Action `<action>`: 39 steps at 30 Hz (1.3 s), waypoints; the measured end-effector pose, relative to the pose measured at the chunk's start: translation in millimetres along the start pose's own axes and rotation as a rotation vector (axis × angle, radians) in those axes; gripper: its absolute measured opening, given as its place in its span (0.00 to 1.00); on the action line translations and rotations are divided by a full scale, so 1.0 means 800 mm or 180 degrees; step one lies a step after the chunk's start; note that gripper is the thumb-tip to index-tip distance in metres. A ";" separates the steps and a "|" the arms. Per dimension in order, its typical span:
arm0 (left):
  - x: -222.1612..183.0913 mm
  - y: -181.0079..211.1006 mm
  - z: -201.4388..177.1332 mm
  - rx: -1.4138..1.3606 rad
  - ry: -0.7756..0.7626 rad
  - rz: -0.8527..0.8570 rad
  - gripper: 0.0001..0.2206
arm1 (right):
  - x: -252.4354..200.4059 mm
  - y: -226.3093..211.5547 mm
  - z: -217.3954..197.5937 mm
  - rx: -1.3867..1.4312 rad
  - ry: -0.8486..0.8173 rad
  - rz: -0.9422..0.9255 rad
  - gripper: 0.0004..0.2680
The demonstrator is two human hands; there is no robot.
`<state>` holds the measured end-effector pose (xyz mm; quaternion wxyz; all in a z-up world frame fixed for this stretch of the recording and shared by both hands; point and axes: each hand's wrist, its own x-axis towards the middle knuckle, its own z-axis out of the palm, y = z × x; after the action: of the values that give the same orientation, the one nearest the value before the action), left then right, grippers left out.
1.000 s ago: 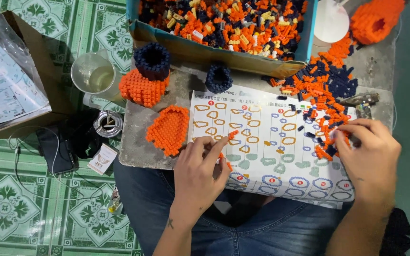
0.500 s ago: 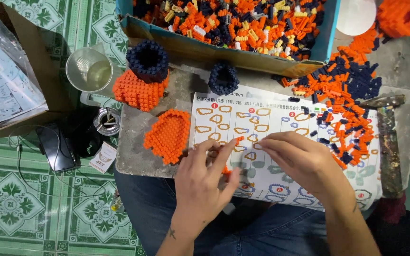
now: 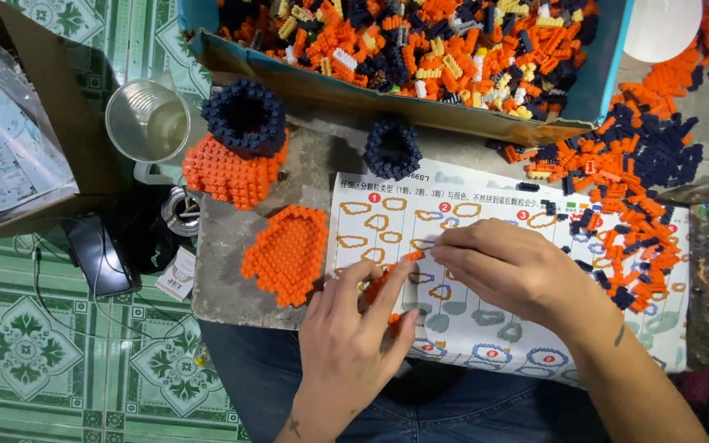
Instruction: The person assembles a foam block structure by hand, attaching small plastic blocks to a larger foam block while holding it steady.
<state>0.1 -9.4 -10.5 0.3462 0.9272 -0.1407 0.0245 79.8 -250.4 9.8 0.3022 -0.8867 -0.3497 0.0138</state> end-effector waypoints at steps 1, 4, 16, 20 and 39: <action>0.000 0.000 0.000 0.0003 -0.0013 -0.0001 0.25 | 0.000 0.000 0.000 0.0010 0.0002 0.0010 0.08; 0.000 0.000 -0.001 -0.0042 -0.0040 -0.0039 0.25 | 0.001 0.002 0.001 0.0150 0.0010 0.0102 0.07; -0.002 -0.004 -0.002 -0.0167 -0.0188 -0.0147 0.26 | 0.007 0.004 0.008 0.0238 0.0184 -0.0172 0.04; -0.003 -0.004 -0.003 -0.0221 -0.0197 -0.0142 0.27 | 0.008 0.005 0.008 0.0154 0.0176 -0.0206 0.05; -0.006 -0.012 -0.004 -0.0530 -0.0600 -0.0225 0.33 | 0.014 0.007 0.010 0.0202 0.0172 -0.0152 0.04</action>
<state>-1.6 0.9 -15.3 0.4079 0.8978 -0.1414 -0.0868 89.5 -242.0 2.3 0.3397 -0.8681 -0.3619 -0.0063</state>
